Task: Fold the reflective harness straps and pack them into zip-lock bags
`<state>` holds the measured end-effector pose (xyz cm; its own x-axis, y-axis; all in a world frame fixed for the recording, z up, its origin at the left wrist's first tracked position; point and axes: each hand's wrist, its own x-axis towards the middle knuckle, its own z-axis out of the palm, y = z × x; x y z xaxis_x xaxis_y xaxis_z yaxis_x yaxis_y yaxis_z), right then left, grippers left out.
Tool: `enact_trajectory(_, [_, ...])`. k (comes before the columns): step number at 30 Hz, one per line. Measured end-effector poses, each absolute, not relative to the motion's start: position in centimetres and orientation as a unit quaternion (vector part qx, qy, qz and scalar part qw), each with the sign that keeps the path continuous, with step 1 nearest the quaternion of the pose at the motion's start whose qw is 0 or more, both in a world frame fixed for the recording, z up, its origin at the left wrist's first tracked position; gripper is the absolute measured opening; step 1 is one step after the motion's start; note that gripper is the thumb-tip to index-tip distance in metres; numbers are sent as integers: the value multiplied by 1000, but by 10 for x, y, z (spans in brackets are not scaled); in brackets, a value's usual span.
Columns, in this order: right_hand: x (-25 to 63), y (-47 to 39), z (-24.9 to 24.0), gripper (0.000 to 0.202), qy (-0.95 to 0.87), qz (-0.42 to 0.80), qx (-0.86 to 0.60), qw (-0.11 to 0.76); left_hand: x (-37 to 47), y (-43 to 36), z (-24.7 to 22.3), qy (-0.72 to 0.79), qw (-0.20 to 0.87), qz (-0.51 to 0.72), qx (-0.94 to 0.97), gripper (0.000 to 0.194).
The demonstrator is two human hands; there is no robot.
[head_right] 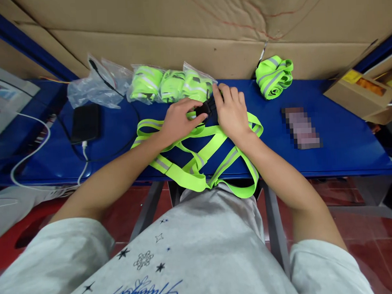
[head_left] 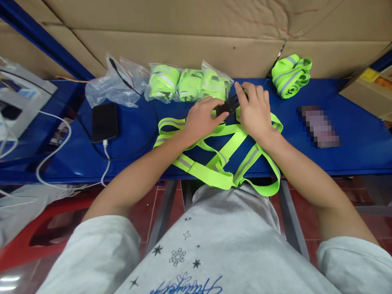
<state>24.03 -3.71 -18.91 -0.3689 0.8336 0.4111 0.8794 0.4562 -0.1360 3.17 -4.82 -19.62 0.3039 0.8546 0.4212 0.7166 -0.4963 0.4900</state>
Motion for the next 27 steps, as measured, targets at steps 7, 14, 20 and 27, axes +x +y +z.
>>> enact_trajectory(7, [233,-43,-191,68,-844,-49,-495,202,30,-47,-196,491,98,315,806,34])
enact_trajectory(14, [226,-50,-202,82,-864,-35,-460,201,28,-46,-195,477,99,317,814,34])
enact_trajectory(20, [226,-46,-207,84,-867,19,-439,235,31,-50,-190,450,127,335,818,44])
enact_trajectory(27, [240,-36,-186,78,-814,24,-493,306,24,-45,-184,362,252,389,809,75])
